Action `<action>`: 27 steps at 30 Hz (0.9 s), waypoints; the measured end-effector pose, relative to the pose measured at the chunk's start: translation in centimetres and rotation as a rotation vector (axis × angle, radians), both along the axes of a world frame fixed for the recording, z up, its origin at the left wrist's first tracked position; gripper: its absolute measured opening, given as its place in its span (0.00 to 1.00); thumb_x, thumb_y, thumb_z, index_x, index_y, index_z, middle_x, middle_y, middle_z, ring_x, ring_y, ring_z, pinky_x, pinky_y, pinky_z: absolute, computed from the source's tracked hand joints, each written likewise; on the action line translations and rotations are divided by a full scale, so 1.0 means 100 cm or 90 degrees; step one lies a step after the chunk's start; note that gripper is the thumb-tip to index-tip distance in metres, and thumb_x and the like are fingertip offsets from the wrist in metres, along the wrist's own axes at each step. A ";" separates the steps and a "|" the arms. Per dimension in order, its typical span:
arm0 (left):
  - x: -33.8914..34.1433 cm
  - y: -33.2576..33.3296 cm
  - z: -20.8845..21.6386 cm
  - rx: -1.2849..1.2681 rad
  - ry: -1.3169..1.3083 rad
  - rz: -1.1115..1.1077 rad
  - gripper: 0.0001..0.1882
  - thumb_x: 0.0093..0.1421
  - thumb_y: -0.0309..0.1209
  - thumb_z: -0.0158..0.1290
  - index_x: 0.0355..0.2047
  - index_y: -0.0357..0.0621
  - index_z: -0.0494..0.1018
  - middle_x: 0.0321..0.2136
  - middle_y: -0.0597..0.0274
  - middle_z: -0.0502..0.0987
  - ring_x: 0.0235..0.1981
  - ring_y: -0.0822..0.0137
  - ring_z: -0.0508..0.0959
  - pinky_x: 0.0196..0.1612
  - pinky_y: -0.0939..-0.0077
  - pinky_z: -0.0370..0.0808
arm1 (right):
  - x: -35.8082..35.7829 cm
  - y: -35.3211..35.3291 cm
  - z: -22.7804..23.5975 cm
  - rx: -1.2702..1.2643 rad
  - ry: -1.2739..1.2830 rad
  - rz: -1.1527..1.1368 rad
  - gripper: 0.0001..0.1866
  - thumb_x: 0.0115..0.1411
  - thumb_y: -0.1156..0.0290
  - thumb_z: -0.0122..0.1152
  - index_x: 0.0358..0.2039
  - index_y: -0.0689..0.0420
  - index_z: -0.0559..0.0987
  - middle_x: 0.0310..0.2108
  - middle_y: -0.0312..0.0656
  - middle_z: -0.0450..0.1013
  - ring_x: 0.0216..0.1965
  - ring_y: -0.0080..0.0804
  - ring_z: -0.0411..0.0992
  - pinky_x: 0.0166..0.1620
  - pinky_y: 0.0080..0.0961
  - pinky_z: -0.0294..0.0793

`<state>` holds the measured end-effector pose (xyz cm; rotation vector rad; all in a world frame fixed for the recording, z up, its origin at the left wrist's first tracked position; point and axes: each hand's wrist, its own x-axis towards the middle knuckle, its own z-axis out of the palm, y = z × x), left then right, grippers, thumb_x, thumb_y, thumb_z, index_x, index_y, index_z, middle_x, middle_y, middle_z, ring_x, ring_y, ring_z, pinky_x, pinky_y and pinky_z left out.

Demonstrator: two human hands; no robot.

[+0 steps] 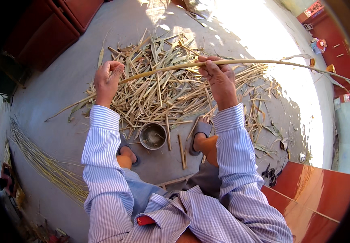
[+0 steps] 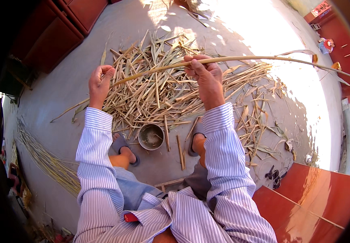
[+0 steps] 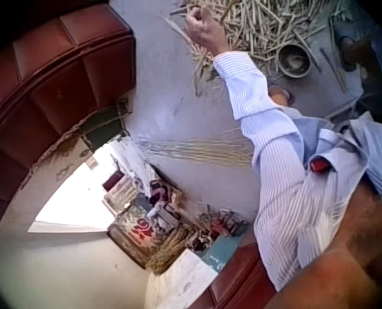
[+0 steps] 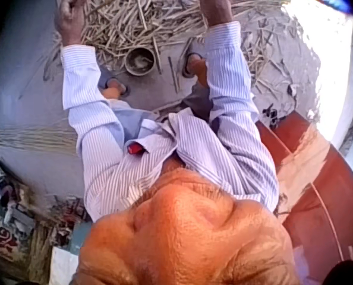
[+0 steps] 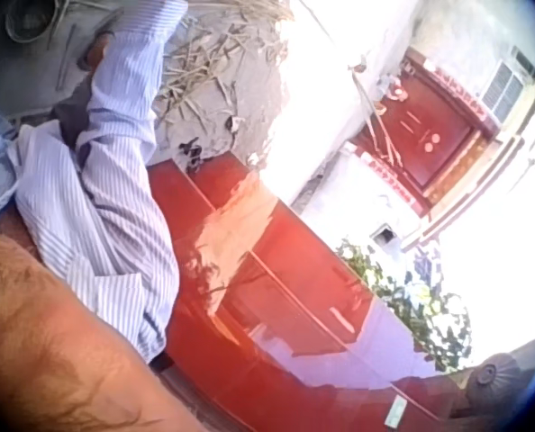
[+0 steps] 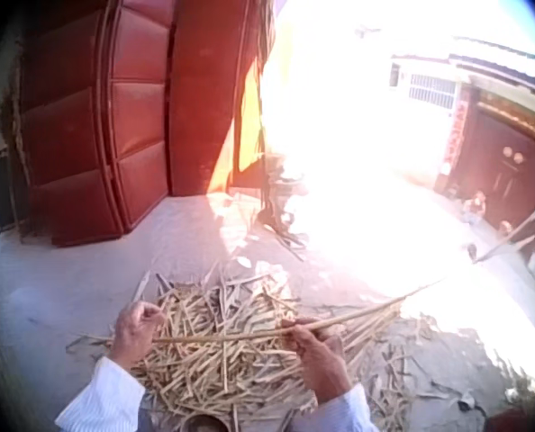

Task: The person sits on the floor and repeatedly picks up dried plant stalks, strips off the fibrous outer layers by hand, and discards the waste onto a growing pile. The person handles the stalks one at a time, separating the usable core from the outer material.

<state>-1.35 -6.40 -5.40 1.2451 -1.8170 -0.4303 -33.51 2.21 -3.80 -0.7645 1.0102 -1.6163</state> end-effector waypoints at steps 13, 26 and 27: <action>-0.008 0.014 0.018 0.017 -0.289 -0.117 0.08 0.48 0.34 0.63 0.24 0.45 0.77 0.20 0.62 0.76 0.24 0.61 0.74 0.34 0.66 0.64 | -0.030 0.002 0.000 0.027 0.069 -0.099 0.12 0.65 0.66 0.56 0.41 0.62 0.76 0.36 0.43 0.78 0.38 0.27 0.78 0.35 0.13 0.79; -0.099 0.040 0.010 0.219 0.207 -0.223 0.10 0.51 0.28 0.65 0.32 0.37 0.79 0.25 0.63 0.80 0.26 0.75 0.78 0.30 0.81 0.75 | 0.025 0.012 0.006 0.023 0.117 0.078 0.17 0.66 0.60 0.54 0.43 0.62 0.77 0.36 0.45 0.79 0.37 0.32 0.79 0.38 0.21 0.79; -0.098 0.039 0.008 0.226 0.213 -0.219 0.09 0.52 0.27 0.65 0.32 0.36 0.79 0.25 0.64 0.79 0.26 0.76 0.77 0.30 0.82 0.75 | 0.024 0.012 0.006 0.015 0.118 0.081 0.17 0.66 0.59 0.54 0.42 0.63 0.77 0.36 0.46 0.79 0.37 0.32 0.80 0.38 0.21 0.79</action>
